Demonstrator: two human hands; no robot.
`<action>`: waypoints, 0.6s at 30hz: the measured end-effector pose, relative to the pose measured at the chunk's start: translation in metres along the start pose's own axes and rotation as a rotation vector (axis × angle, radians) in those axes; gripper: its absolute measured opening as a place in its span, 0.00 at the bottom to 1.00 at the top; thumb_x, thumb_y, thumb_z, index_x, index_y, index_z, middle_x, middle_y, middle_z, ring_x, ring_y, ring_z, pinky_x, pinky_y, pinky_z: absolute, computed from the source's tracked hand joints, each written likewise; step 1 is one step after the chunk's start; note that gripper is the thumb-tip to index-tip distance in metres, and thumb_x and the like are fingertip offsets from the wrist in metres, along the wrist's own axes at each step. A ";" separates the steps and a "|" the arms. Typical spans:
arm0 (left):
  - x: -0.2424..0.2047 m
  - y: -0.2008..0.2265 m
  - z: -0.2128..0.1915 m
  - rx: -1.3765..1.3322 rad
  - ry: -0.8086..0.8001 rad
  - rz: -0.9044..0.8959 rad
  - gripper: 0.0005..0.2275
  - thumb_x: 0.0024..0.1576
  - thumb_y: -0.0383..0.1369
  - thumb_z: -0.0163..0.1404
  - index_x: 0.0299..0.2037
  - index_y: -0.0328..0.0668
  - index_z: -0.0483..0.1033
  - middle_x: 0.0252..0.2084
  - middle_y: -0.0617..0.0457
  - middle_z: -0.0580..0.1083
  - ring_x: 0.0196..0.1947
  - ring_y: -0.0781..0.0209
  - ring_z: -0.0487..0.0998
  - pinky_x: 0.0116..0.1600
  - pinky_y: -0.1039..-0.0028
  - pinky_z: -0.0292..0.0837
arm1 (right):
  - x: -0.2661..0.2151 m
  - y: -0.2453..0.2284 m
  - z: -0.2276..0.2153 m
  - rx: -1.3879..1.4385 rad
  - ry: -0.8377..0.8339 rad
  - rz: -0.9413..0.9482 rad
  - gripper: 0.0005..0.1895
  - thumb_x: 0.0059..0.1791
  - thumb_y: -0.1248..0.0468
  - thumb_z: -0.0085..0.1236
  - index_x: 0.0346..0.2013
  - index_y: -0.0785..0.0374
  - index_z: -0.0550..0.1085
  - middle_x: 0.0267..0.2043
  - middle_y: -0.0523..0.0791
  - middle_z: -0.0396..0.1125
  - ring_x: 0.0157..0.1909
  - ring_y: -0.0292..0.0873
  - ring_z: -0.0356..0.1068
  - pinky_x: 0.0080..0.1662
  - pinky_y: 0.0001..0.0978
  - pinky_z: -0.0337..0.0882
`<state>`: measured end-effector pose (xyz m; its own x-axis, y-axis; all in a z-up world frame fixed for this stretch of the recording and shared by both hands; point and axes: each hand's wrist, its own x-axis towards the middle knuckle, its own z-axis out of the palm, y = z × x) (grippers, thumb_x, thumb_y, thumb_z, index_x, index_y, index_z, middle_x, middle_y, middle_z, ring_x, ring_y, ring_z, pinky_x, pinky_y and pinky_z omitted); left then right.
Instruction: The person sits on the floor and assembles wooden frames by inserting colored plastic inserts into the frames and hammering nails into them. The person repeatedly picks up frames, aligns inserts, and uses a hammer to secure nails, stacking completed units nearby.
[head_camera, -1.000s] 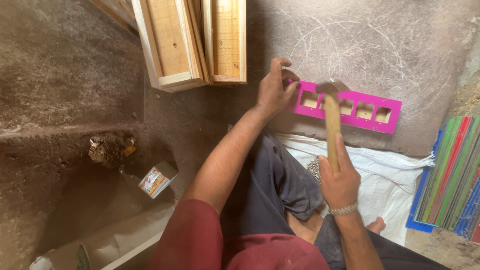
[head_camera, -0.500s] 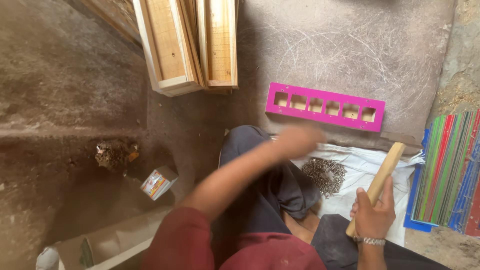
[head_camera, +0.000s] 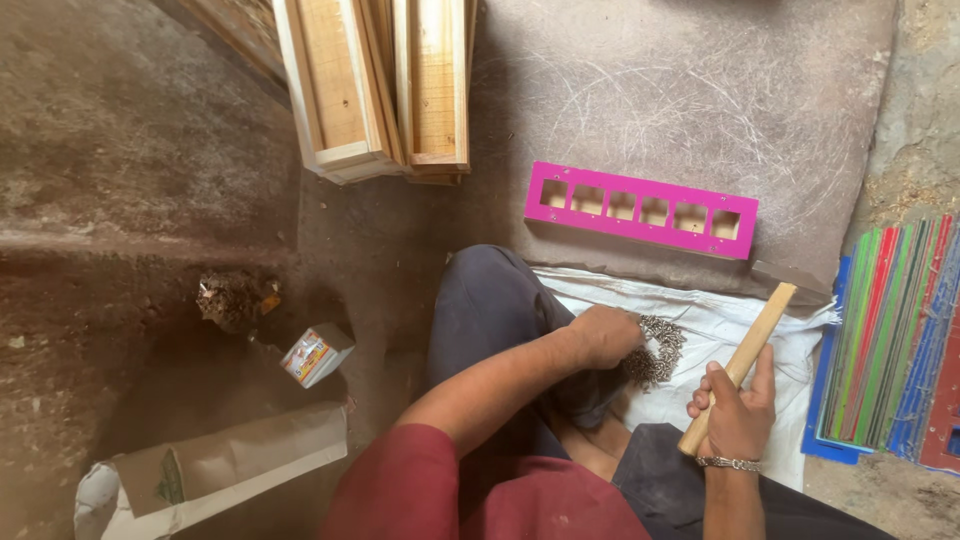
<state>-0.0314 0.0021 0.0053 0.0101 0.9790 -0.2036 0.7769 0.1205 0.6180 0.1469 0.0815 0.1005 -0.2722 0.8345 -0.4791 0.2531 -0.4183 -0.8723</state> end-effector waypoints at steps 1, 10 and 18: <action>-0.001 -0.001 -0.002 -0.001 -0.012 -0.004 0.11 0.50 0.29 0.53 0.41 0.50 0.83 0.48 0.48 0.77 0.48 0.48 0.80 0.49 0.59 0.78 | 0.001 -0.001 0.001 0.000 0.004 0.002 0.48 0.51 0.74 0.54 0.83 0.52 0.46 0.28 0.42 0.61 0.22 0.34 0.59 0.24 0.28 0.62; 0.001 -0.006 -0.005 -0.167 0.006 -0.022 0.06 0.57 0.35 0.53 0.38 0.42 0.80 0.43 0.46 0.79 0.45 0.46 0.81 0.49 0.57 0.76 | 0.000 -0.004 0.003 -0.016 0.001 -0.004 0.49 0.51 0.74 0.54 0.83 0.52 0.45 0.29 0.42 0.61 0.23 0.33 0.59 0.24 0.27 0.62; 0.008 -0.024 -0.034 -0.440 0.240 -0.069 0.13 0.57 0.30 0.52 0.52 0.47 0.79 0.42 0.44 0.80 0.44 0.46 0.82 0.50 0.59 0.75 | 0.001 -0.008 0.006 -0.026 0.017 0.008 0.48 0.51 0.73 0.53 0.83 0.52 0.45 0.28 0.42 0.61 0.22 0.34 0.59 0.23 0.27 0.62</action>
<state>-0.0708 0.0123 0.0146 -0.2170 0.9703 -0.1070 0.4309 0.1936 0.8814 0.1395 0.0833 0.1062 -0.2542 0.8371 -0.4843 0.2795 -0.4158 -0.8654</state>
